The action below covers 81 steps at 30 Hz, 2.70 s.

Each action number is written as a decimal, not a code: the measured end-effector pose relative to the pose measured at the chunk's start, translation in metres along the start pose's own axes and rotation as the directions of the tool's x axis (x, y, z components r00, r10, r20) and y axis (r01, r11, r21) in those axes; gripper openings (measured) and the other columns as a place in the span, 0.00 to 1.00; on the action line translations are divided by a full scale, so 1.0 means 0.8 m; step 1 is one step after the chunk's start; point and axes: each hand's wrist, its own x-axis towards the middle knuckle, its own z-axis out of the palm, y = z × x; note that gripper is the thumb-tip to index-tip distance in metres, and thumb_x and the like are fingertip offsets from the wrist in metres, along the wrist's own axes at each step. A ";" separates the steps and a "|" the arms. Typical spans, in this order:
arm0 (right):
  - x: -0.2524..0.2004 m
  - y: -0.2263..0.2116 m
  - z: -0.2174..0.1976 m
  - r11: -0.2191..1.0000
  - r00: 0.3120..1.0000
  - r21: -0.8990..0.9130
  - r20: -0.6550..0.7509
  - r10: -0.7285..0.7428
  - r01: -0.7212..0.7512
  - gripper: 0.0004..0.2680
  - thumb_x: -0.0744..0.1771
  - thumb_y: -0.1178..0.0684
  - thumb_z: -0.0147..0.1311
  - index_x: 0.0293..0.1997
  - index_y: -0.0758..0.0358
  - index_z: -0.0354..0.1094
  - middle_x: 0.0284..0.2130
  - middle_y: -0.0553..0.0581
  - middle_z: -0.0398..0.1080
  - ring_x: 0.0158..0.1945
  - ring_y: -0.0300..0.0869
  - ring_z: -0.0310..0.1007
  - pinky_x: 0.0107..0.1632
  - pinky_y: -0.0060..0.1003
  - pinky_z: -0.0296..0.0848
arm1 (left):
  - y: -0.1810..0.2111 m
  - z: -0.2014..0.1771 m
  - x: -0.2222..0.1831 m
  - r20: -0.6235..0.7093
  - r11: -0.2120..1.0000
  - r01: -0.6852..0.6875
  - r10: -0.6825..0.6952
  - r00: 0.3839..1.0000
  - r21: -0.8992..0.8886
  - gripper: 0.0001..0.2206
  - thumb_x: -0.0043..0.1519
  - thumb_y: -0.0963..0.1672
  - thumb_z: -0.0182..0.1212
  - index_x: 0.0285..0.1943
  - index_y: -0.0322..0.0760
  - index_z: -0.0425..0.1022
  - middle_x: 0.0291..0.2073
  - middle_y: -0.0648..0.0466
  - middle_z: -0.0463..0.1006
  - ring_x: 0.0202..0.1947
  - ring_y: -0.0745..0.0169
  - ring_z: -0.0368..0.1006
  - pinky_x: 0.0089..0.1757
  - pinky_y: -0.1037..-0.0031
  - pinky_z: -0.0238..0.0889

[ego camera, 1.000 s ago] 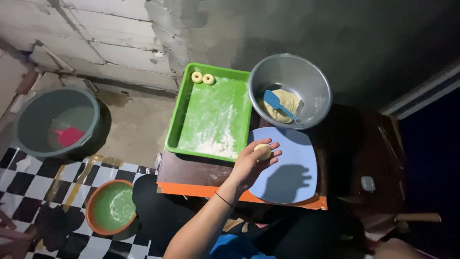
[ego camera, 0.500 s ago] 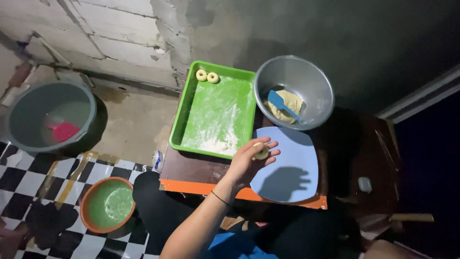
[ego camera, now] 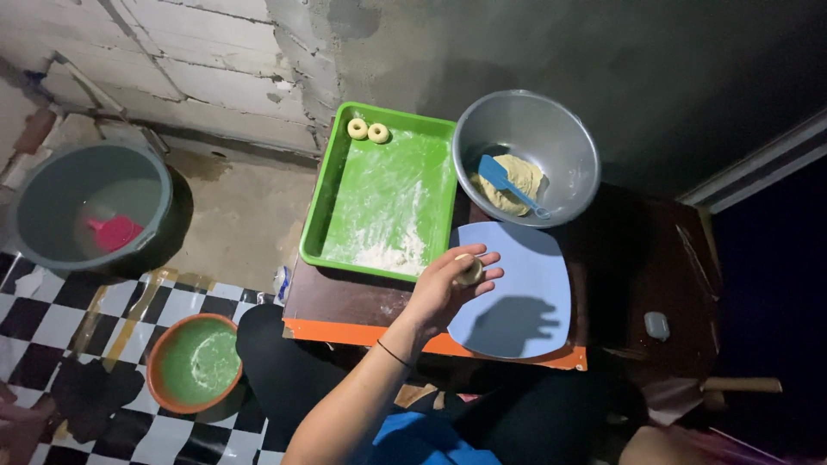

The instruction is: Shaping dough into small donut shapes by rolling it into balls and creating a hole in the center before placing them on a tray.

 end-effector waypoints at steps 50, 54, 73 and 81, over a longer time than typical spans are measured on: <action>-0.184 0.086 0.299 -0.502 0.142 0.443 0.837 0.529 -0.743 0.10 0.73 0.52 0.43 0.55 0.65 0.67 0.09 0.47 0.46 0.09 0.35 0.47 0.21 0.26 0.48 | -0.001 -0.038 -0.014 0.059 0.688 -0.140 0.140 0.988 0.712 0.25 0.70 0.51 0.53 0.71 0.33 0.67 0.60 0.32 0.73 0.59 0.31 0.71 0.55 0.49 0.65; -0.170 0.076 0.277 -0.027 0.237 0.352 0.682 0.692 -0.936 0.08 0.71 0.54 0.49 0.53 0.65 0.70 0.16 0.57 0.61 0.16 0.40 0.60 0.24 0.30 0.59 | -0.018 -0.051 -0.002 0.036 0.781 -0.154 0.167 0.985 0.605 0.19 0.66 0.47 0.64 0.61 0.30 0.73 0.48 0.38 0.78 0.46 0.46 0.78 0.45 0.59 0.74; -0.201 0.121 0.174 0.688 0.743 0.327 0.469 0.477 -0.648 0.06 0.65 0.62 0.60 0.46 0.64 0.75 0.26 0.57 0.72 0.31 0.44 0.73 0.35 0.33 0.75 | -0.028 -0.062 0.011 -0.146 0.987 -0.044 0.067 0.987 0.157 0.13 0.66 0.47 0.65 0.47 0.30 0.71 0.42 0.48 0.75 0.48 0.52 0.77 0.47 0.67 0.72; -0.052 0.028 0.147 0.788 0.812 0.293 0.427 0.399 -0.541 0.12 0.65 0.64 0.59 0.54 0.65 0.74 0.32 0.58 0.73 0.36 0.45 0.75 0.38 0.35 0.77 | 0.014 -0.023 -0.019 -0.072 0.997 -0.074 0.076 0.995 0.036 0.15 0.66 0.48 0.63 0.48 0.29 0.74 0.53 0.40 0.76 0.56 0.46 0.74 0.53 0.60 0.68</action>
